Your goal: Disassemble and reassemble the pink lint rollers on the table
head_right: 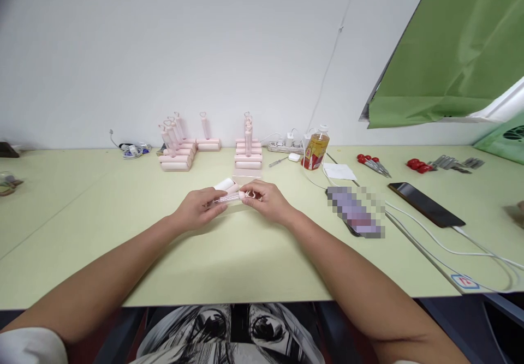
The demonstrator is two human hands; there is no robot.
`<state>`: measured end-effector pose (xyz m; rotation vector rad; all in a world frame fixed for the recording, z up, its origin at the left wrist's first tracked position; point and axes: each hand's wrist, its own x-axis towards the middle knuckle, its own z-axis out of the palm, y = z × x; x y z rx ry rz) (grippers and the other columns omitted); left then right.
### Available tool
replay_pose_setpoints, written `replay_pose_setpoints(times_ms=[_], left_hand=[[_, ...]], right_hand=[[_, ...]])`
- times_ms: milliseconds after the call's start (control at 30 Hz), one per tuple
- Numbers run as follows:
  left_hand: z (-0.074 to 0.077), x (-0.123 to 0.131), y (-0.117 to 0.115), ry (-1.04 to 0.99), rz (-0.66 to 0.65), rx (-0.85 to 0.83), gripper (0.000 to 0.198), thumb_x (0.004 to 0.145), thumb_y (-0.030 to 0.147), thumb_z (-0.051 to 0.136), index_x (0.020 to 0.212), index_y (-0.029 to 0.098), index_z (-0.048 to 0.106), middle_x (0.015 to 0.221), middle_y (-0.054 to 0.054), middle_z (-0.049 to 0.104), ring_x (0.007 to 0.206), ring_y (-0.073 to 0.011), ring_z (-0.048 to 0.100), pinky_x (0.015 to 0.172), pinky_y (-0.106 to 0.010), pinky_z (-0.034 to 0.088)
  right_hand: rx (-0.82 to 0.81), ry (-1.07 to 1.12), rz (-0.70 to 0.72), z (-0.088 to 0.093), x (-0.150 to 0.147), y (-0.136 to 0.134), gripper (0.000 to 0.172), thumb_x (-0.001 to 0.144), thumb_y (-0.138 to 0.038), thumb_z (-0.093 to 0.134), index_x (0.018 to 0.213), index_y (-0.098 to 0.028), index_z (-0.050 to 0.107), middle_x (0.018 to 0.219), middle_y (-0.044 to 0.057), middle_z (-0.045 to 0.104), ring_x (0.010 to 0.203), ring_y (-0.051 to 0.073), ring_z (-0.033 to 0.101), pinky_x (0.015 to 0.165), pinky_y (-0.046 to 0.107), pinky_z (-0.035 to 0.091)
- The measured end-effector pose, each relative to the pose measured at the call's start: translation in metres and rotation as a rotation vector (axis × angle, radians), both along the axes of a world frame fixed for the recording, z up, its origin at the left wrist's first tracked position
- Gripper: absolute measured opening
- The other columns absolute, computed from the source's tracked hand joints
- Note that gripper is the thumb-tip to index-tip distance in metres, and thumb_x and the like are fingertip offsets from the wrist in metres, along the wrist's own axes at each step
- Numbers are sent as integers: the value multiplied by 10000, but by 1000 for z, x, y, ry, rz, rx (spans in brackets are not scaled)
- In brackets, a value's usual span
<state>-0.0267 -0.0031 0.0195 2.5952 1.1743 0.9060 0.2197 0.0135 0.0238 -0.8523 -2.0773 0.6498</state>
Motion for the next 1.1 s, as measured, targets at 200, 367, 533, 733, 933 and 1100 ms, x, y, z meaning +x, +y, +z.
replay_pose_setpoints(times_ms=[200, 367, 533, 733, 933, 1100], left_hand=[[1, 0, -2, -130, -39, -149, 320, 877, 424, 530, 1055, 208, 685, 847, -29, 702, 676, -132, 594, 641, -246, 440], [-1, 1, -2, -201, -68, -162, 334, 887, 438, 521, 1023, 192, 701, 805, -22, 694, 630, -115, 559, 614, -230, 432], [0, 2, -3, -189, -49, -161, 350, 891, 450, 503, 1021, 191, 700, 764, -17, 676, 621, -117, 553, 609, -233, 431], [0, 3, -2, -192, 73, -148, 349, 862, 449, 525, 1082, 203, 639, 807, -10, 672, 662, -131, 575, 644, -246, 438], [-1, 4, -1, -99, 125, -224, 314, 817, 455, 580, 1035, 232, 620, 851, 5, 678, 683, -147, 598, 643, -262, 450], [1, 8, -2, 137, 31, -43, 251, 849, 385, 574, 1019, 237, 685, 946, -44, 705, 830, -203, 638, 731, -315, 449]], right_hand=[[5, 5, 2, 1, -2, -5, 272, 865, -411, 592, 1012, -200, 680, 924, 55, 668, 742, 148, 563, 685, 275, 450], [-5, 4, -29, 3, -4, -9, 285, 883, -423, 563, 1031, -202, 668, 997, 55, 688, 794, 155, 584, 726, 273, 458], [-5, -42, -50, 5, -3, -8, 310, 883, -444, 540, 1039, -209, 669, 981, 52, 694, 824, 171, 605, 731, 276, 467], [66, -236, -552, 10, 32, 22, 303, 878, -345, 492, 1059, -176, 667, 974, 80, 700, 804, 195, 614, 726, 289, 443], [-200, -715, -690, 2, 60, 48, 277, 811, -228, 513, 1011, -161, 692, 1027, 121, 708, 906, 246, 619, 688, 287, 404], [-216, -742, -659, -4, 55, 49, 334, 802, -209, 510, 1088, -166, 678, 1082, 122, 701, 959, 267, 620, 708, 298, 409]])
